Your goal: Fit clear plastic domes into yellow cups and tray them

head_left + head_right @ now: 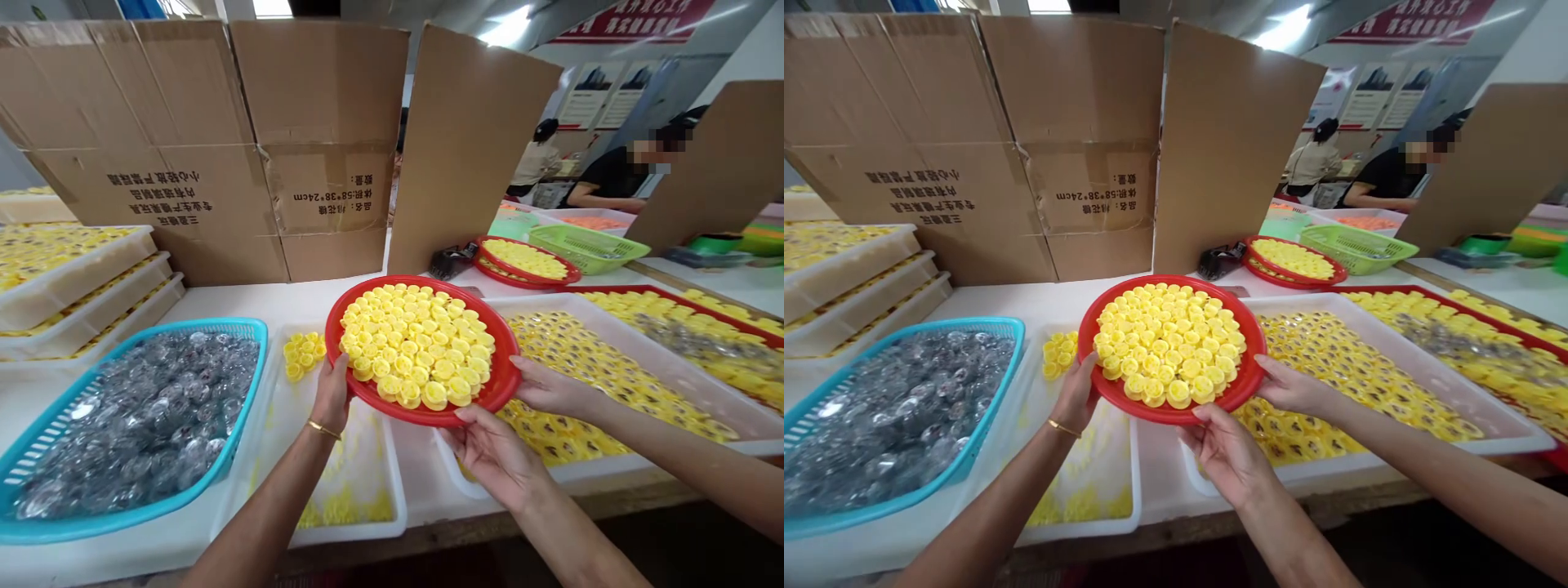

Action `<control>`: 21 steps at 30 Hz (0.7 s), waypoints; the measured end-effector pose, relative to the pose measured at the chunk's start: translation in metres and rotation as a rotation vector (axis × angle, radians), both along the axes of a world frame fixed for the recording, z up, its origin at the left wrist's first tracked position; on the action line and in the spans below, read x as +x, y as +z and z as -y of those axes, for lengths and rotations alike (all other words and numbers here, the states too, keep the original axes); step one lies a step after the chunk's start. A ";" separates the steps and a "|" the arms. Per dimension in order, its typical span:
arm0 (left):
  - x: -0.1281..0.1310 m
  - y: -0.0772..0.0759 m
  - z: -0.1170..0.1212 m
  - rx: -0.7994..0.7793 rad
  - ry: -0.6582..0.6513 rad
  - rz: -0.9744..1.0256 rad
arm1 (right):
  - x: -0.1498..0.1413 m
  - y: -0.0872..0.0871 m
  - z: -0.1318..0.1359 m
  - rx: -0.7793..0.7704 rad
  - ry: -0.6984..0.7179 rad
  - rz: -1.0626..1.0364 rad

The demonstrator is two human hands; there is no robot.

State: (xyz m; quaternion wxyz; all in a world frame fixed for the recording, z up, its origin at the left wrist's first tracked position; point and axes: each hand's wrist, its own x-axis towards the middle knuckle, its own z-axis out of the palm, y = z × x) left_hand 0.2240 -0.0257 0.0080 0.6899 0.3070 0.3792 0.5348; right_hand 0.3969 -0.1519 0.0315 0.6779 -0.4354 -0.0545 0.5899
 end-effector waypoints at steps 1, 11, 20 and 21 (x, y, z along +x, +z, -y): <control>-0.005 0.001 0.001 0.016 0.015 0.007 | -0.005 0.002 0.000 -0.023 0.012 -0.016; -0.076 0.034 0.010 0.071 0.216 -0.015 | -0.056 0.030 -0.023 -0.056 0.212 -0.019; -0.178 0.062 0.027 0.128 0.516 -0.040 | -0.121 0.049 -0.048 0.155 0.742 0.136; -0.192 0.065 0.031 0.129 0.550 -0.047 | -0.125 0.051 -0.048 0.184 0.801 0.178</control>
